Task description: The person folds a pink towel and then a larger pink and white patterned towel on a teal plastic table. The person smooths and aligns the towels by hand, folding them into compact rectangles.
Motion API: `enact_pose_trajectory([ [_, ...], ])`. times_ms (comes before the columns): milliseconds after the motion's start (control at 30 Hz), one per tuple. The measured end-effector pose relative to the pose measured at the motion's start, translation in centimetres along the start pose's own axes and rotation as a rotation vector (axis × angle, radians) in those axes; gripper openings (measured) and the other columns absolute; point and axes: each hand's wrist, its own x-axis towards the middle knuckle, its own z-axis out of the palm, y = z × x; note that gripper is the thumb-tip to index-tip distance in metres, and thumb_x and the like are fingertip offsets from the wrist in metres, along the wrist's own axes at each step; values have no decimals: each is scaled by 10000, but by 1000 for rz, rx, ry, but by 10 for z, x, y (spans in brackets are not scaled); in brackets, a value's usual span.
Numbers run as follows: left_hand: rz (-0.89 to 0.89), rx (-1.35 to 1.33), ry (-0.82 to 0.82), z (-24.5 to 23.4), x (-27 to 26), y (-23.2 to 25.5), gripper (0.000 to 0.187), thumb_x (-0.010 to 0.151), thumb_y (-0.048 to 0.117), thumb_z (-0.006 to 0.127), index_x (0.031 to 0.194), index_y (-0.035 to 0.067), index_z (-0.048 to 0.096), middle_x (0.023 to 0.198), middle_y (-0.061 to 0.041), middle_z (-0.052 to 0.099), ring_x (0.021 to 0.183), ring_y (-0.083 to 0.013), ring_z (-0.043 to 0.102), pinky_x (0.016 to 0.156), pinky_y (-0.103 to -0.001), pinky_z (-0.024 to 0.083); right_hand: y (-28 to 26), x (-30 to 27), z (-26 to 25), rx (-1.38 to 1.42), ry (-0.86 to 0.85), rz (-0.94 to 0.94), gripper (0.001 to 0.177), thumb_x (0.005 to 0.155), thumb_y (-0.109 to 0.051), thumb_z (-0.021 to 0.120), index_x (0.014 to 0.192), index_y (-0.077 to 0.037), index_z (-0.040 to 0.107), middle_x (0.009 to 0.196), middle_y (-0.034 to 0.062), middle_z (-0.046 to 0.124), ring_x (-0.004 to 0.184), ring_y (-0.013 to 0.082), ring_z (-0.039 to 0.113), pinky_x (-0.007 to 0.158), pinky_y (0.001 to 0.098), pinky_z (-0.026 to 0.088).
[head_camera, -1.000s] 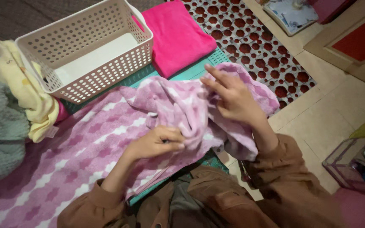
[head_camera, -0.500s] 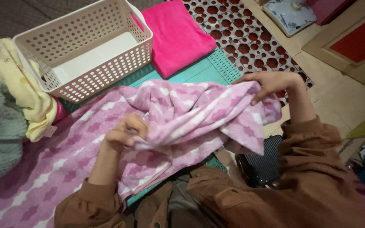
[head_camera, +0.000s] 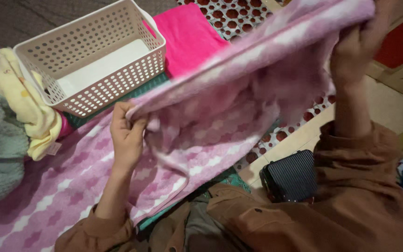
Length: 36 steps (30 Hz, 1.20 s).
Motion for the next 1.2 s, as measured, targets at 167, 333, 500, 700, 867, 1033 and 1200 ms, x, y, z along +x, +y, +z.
enact_pose_trajectory([
  [167,278,356,-204,0,1,-10,244,761,-36,584,971,64,511,978,-63,529,889,-194,537,759,-315,451,-34,-15,44,-318,-309,-262,282,852,83,638,1120,6,592,1036,163,610,997,321,613,876,415,513],
  [333,60,838,-660,7,6,-14,210,807,68,665,1013,59,629,983,-140,682,894,-331,664,779,-436,516,-57,-40,85,-449,-1114,328,148,912,-60,625,1057,-37,636,959,96,678,777,240,690,717,384,613],
  [500,-54,956,-901,18,-1,0,329,813,304,729,1076,112,685,1044,-127,701,931,-332,685,813,-459,532,-57,-64,91,-312,-1355,317,282,902,-217,672,1158,-100,694,1087,81,745,935,217,731,833,368,581],
  [700,-23,988,-529,31,1,20,643,846,486,689,1337,88,573,1128,-177,703,994,-348,690,802,-481,548,-67,-73,75,-319,-950,243,409,929,-277,634,1315,-140,645,1397,72,636,896,271,724,855,383,564],
  [867,-264,1141,-261,4,5,10,510,1021,414,566,1381,57,507,1168,-188,685,1050,-368,681,840,-507,553,-84,-96,121,-30,-740,-351,522,929,-378,692,1357,-93,603,1392,162,607,1202,328,644,1052,441,518],
  [1033,-50,1488,-484,-31,3,-17,564,802,370,733,1279,104,594,1399,-220,545,1275,-440,508,996,-549,458,-92,-137,172,-245,-643,-310,740,858,-431,716,1419,24,554,1304,243,596,1083,358,638,876,427,544],
  [1200,65,1257,-562,-19,12,-56,882,739,557,772,1384,5,531,1543,-279,363,1446,-481,304,1172,-605,264,-39,-138,183,-349,-910,-1,185,965,-181,648,1114,-91,707,1077,67,686,835,204,644,679,337,569],
])
